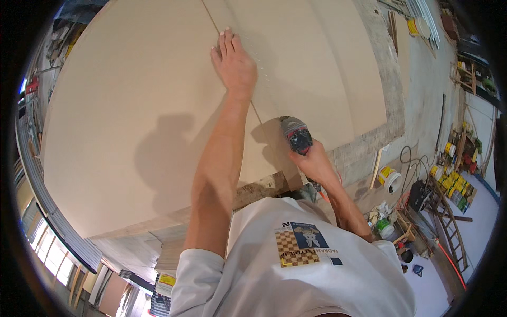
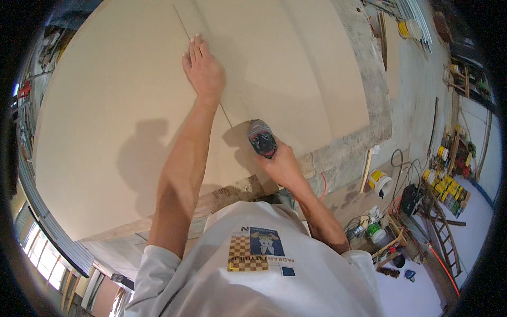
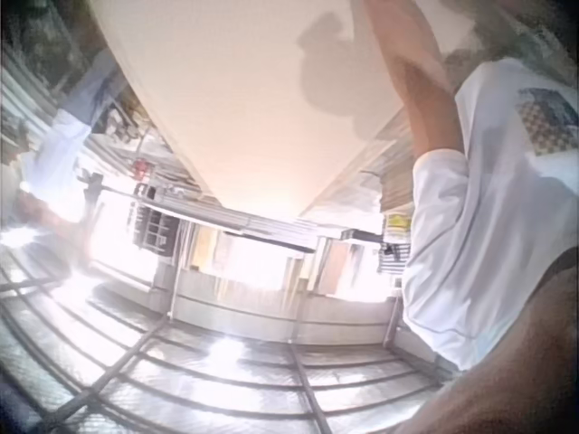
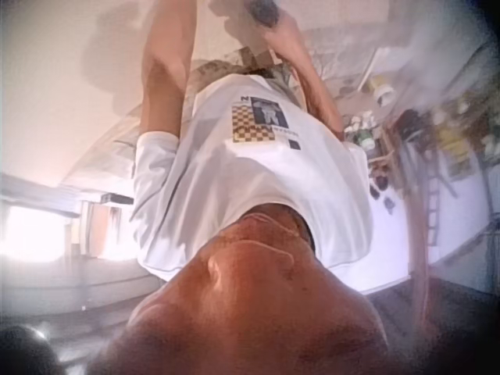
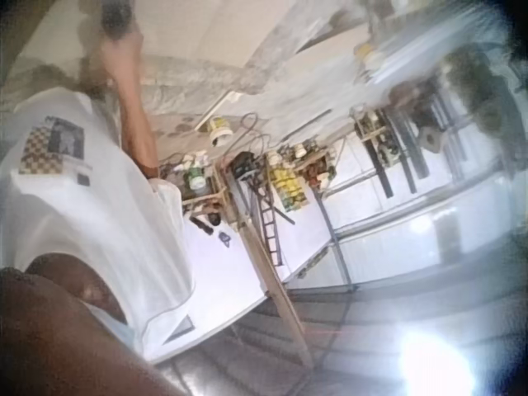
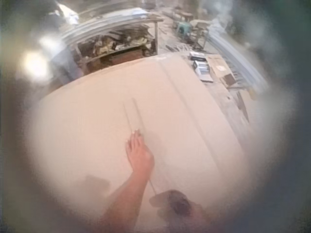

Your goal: The person uses a pneumatic nail gun to fasten a thin wooden strip along the seam of two large plywood sheets on a workbench. They reposition the panels and continue nailing along the seam to secure the pieces together.

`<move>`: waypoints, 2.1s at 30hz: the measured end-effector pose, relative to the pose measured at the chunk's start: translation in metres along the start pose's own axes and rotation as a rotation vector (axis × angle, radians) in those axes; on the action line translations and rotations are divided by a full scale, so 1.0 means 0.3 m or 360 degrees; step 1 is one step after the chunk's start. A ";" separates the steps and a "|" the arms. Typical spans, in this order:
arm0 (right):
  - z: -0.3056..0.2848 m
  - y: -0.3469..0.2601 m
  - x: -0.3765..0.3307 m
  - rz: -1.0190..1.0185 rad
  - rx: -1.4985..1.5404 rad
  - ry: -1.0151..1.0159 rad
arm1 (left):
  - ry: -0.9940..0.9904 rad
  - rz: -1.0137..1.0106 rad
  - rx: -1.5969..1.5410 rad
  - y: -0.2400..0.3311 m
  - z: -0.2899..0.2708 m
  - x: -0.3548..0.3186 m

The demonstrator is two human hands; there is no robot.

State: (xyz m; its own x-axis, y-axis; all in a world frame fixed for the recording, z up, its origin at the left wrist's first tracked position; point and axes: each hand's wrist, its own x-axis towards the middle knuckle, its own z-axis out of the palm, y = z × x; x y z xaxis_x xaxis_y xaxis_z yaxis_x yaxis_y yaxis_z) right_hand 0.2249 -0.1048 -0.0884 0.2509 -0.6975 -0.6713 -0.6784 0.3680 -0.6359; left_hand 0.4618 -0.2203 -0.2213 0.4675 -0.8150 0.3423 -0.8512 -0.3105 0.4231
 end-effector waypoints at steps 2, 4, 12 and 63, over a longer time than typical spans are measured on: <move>-0.027 -0.030 0.004 0.0165 -0.0088 -0.0072 | -0.0040 -0.0016 0.0000 0.003 0.002 -0.003; -0.026 -0.020 0.019 0.0225 -0.0092 -0.0119 | -0.0059 -0.0012 0.0021 -0.005 -0.005 -0.017; -0.001 -0.015 0.059 0.0019 0.0023 -0.0160 | -0.0104 -0.0059 0.0018 0.002 -0.012 -0.005; -0.336 0.606 -0.386 0.0369 0.0722 0.0281 | 0.0103 -0.0493 -0.0285 -0.265 -0.269 -0.405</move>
State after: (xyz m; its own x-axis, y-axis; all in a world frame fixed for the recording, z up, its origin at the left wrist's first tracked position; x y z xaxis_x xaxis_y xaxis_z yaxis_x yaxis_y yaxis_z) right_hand 0.0030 -0.0193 -0.0879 -0.0163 -0.6449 -0.7641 -0.3257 0.7259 -0.6057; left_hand 0.4919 -0.0570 -0.2289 0.7156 -0.6613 0.2248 -0.6143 -0.4427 0.6532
